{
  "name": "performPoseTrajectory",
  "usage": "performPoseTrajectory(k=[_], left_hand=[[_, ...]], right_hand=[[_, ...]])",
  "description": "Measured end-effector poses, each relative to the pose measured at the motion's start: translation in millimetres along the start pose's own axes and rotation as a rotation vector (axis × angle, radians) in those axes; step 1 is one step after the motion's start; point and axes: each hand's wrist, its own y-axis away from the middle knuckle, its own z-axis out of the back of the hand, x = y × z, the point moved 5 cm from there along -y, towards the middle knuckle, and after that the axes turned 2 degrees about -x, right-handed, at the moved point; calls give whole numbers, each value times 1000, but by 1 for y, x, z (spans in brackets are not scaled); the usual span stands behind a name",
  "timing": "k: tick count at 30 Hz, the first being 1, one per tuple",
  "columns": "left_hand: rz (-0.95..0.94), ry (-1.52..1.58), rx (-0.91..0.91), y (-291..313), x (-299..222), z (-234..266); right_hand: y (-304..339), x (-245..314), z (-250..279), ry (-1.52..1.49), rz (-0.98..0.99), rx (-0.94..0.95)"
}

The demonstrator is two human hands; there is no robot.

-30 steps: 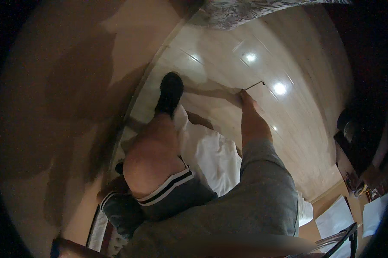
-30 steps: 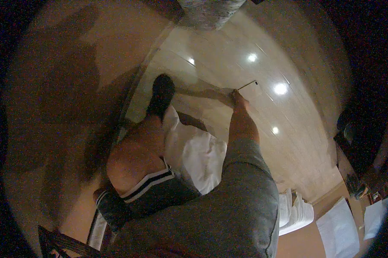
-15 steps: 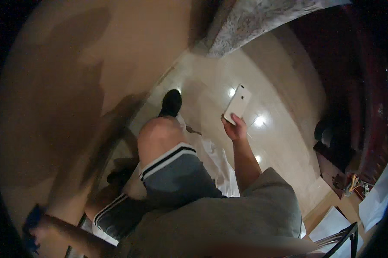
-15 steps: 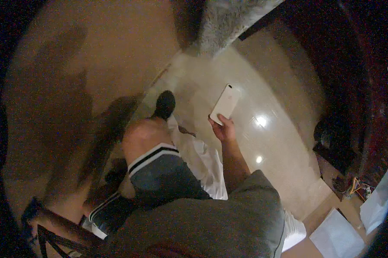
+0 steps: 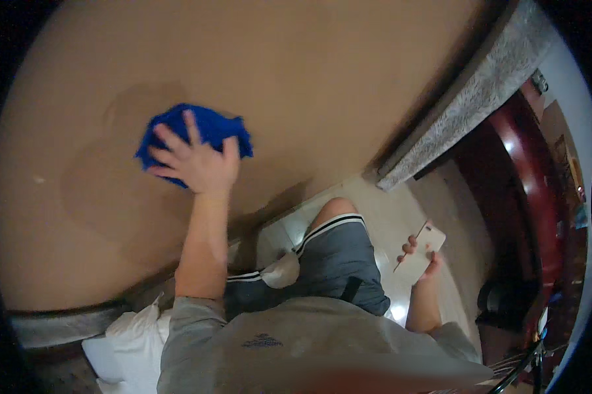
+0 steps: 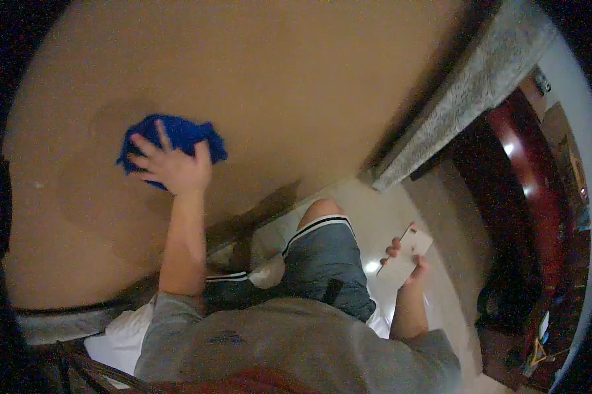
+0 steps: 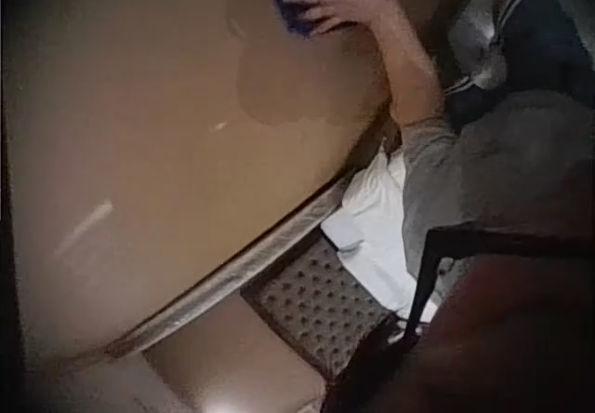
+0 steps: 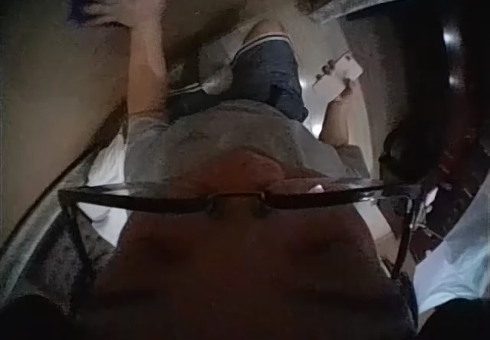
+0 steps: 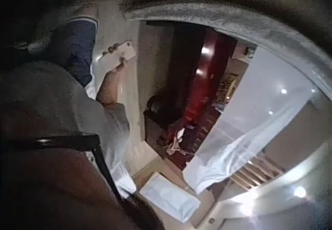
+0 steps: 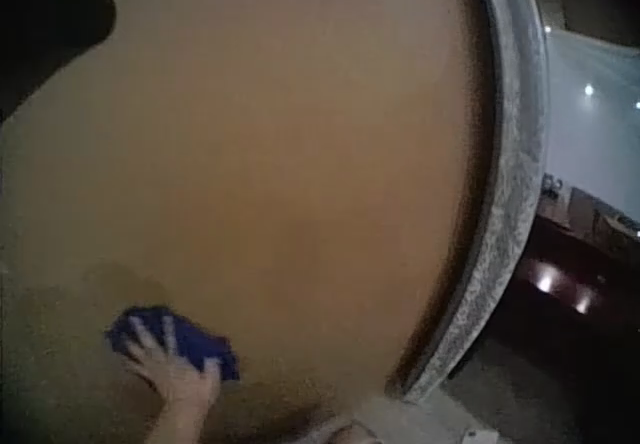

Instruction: The recorder uses a blue cloth to wipe a wall in a bedroom.

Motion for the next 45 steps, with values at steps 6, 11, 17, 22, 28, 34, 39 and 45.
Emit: performPoseTrajectory(k=[6,11,17,22,28,34,39,45], left_hand=[[-115,100,56,2,3,-5],[-182,136,-72,4,11,-6],[-168,158,-81,8,10,-9],[-171,188,-19,8,10,-5],[-176,203,-41,6,7,-9],[-180,191,-18,4,9,-6],[-181,180,-71,6,7,-4],[-179,192,22,3,8,4]], right_hand=[[79,-50,40,1336,-791,-387],[145,-67,33,1661,-548,18],[281,8,30,1782,-394,240],[114,-115,-92,1833,-261,414],[154,-104,8,1777,-501,-568],[171,-109,-20,1584,-604,-751],[127,-121,-58,1342,-478,-477],[135,-116,-31,1363,-191,-100]])
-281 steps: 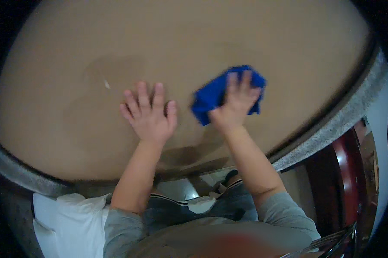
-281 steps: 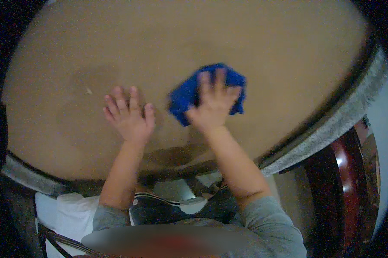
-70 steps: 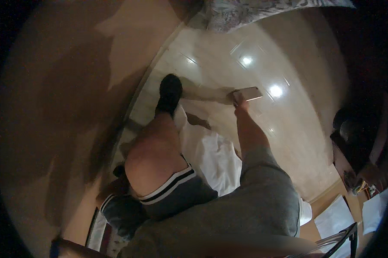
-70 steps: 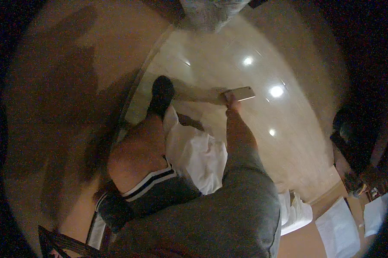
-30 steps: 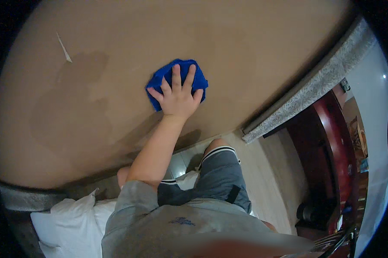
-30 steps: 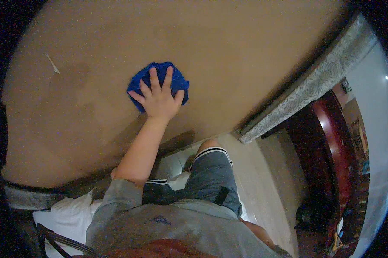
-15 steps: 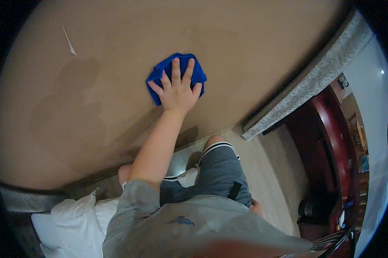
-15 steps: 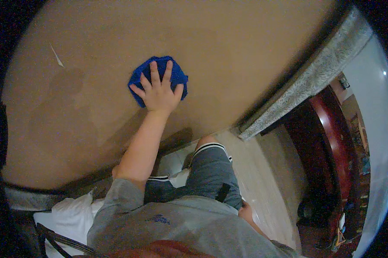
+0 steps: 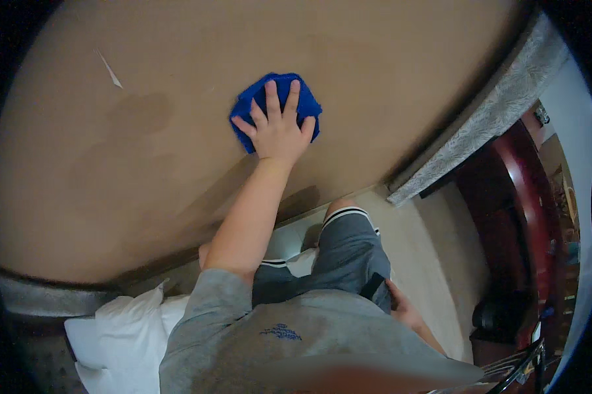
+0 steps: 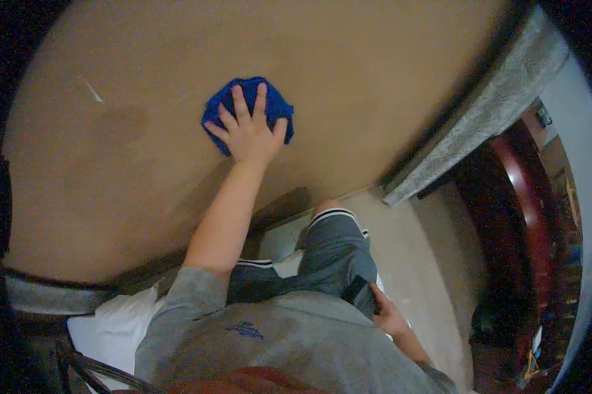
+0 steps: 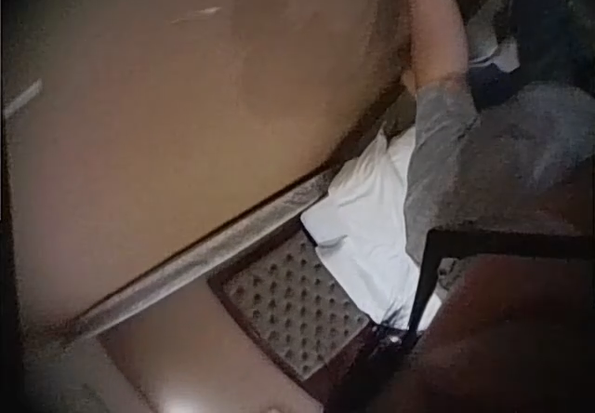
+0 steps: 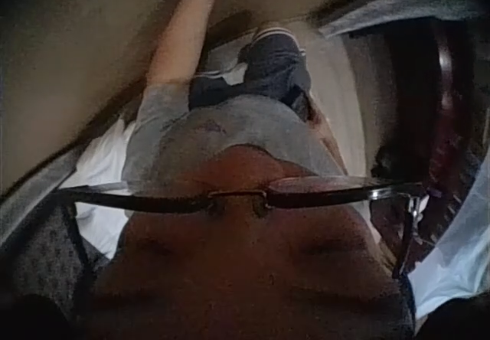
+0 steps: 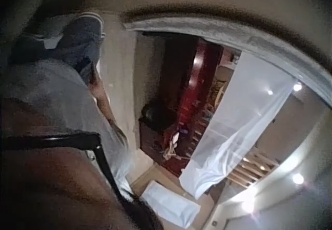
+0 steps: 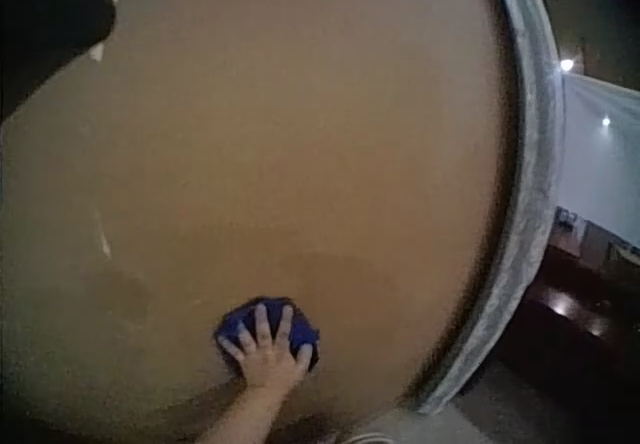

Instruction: The recorder uses a blue cloth to wipe a wall in a bedroom.

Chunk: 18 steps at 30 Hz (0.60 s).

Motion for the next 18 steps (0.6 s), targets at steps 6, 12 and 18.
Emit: performPoseTrajectory(k=[6,12,18], left_hand=[[-42,60,39,0,2,4],[-53,84,-2,-4,6,3],[-50,115,94,4,4,2]], right_hand=[[-9,-15,-3,569,27,19],[-18,-9,-19,73,-154,-176],[-50,42,-41,131,-273,-25]])
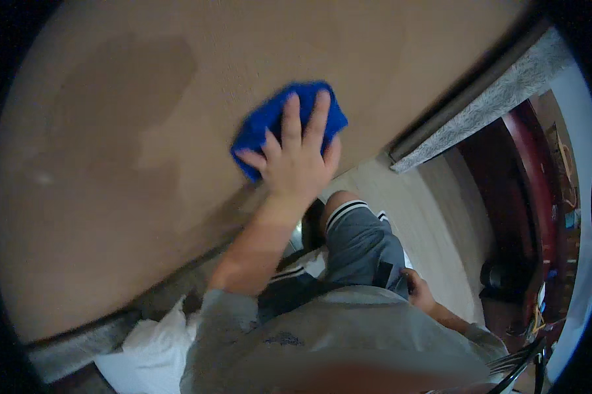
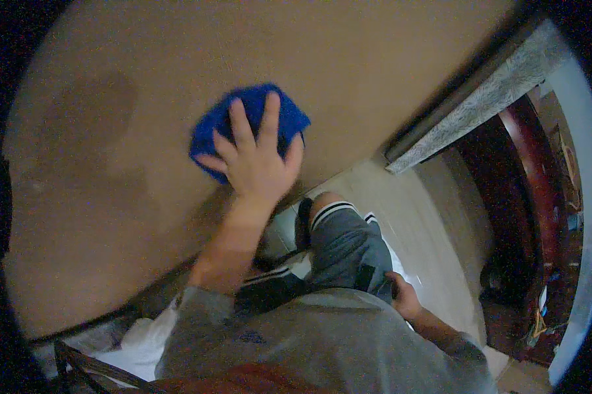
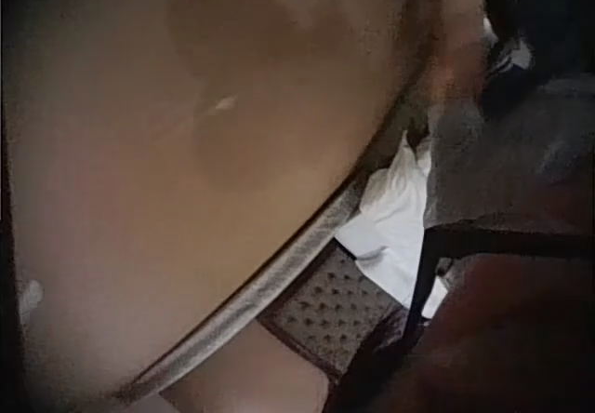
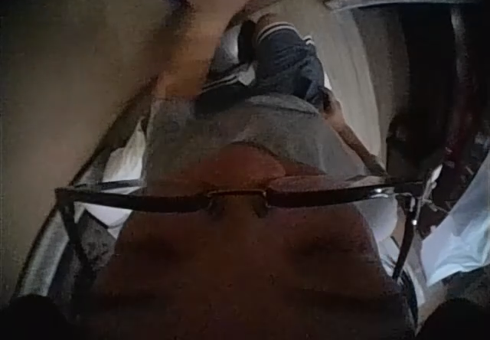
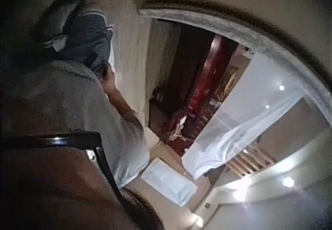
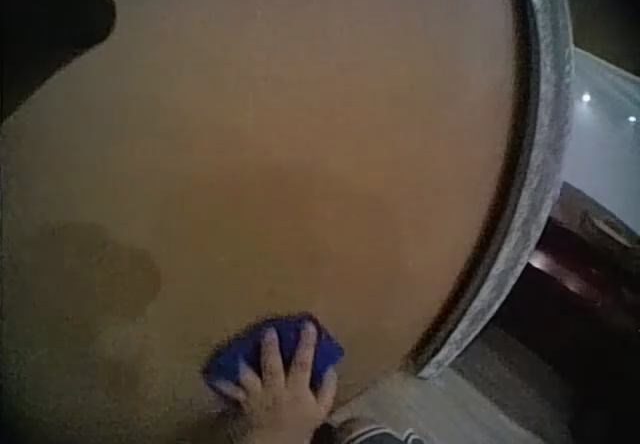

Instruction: The recorder uses a blue cloth to wipe a wall in a bedroom.

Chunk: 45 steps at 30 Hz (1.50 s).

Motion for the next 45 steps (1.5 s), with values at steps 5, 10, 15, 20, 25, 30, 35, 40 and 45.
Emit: performPoseTrajectory(k=[5,10,15,20,25,30,35,40,45], left_hand=[[7,64,55,10,-11,-11],[-26,61,174,-6,-8,9],[-149,18,223,-13,11,30],[-117,-78,157,-10,21,55],[-167,-97,153,-10,10,56],[-158,-158,96,-13,-2,51],[-138,-161,155,-10,3,54],[-202,-126,128,-12,0,68],[-134,-73,223,-15,-2,64]], right_hand=[[-29,28,-1,303,106,112],[-43,41,-66,239,166,450],[-67,6,-64,195,-117,947],[-77,-76,-3,-330,-464,1061],[-74,-62,48,593,-247,804],[-59,-46,35,745,-59,751],[-30,-37,26,530,29,650],[-32,-89,46,74,-29,505],[-55,-158,45,-764,-214,127]])
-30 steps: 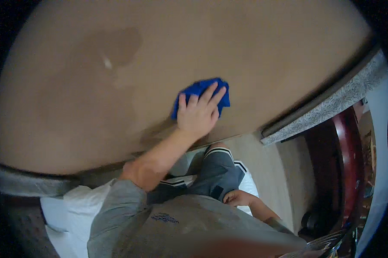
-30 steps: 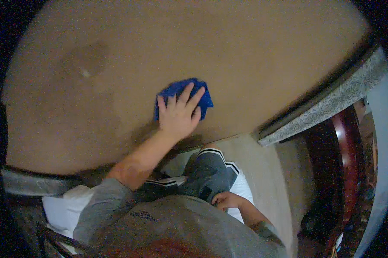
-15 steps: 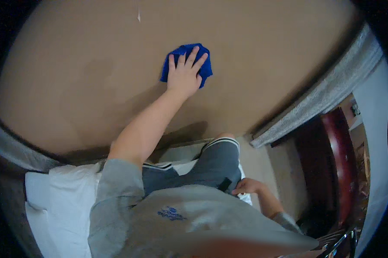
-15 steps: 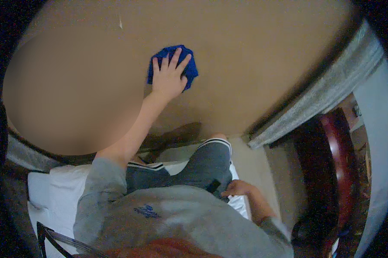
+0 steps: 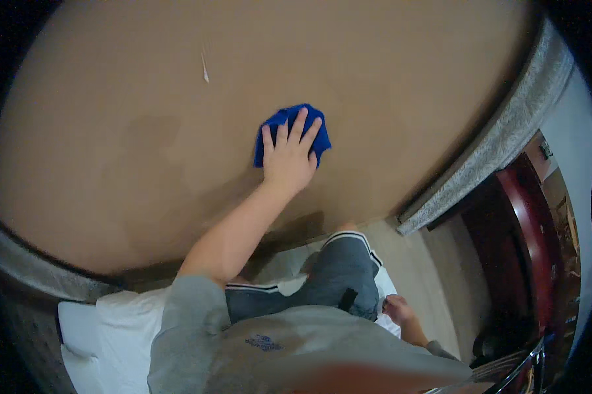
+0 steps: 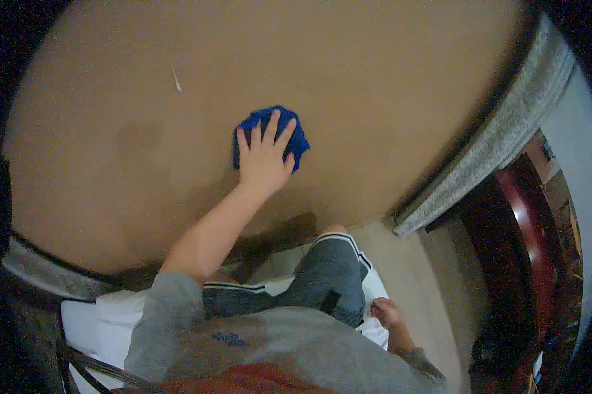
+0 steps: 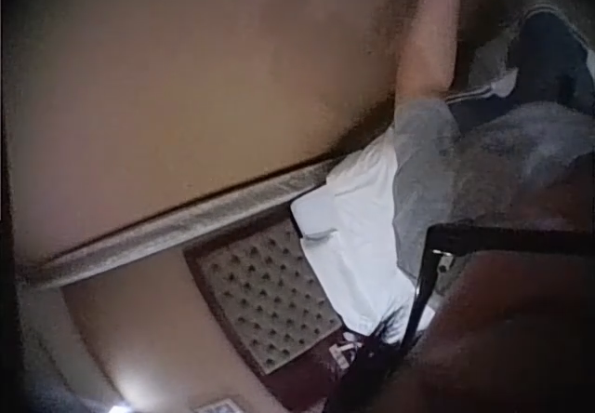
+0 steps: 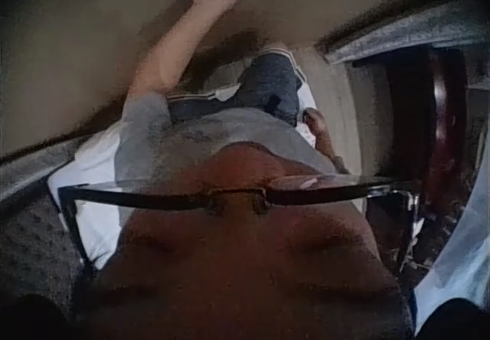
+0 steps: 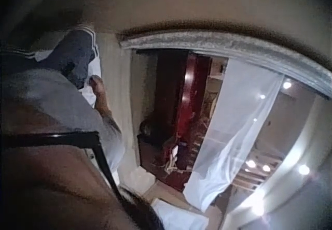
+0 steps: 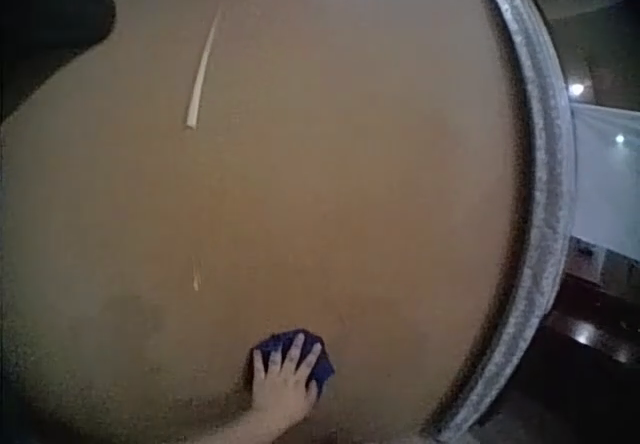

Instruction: The recorder uses a blue cloth to wipe a wall in a bedroom.

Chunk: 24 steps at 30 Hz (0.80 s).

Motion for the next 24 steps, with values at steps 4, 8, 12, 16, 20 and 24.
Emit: performPoseTrajectory(k=[4,8,12,16,20,24], left_hand=[[-63,-28,-2,-6,5,-6],[-80,-37,-39,-5,18,-20],[-71,-27,-16,-8,17,-28],[-51,-43,-52,-7,14,-28],[-16,-123,-52,-12,6,-29],[-48,-64,-66,-47,-8,2]], right_hand=[[-22,55,-37,155,211,-333],[-56,46,-70,452,-33,-199],[-54,57,-60,407,-13,-286],[-57,80,-31,627,95,-413],[-65,161,-130,887,553,-318],[-42,247,-305,1192,1214,52]])
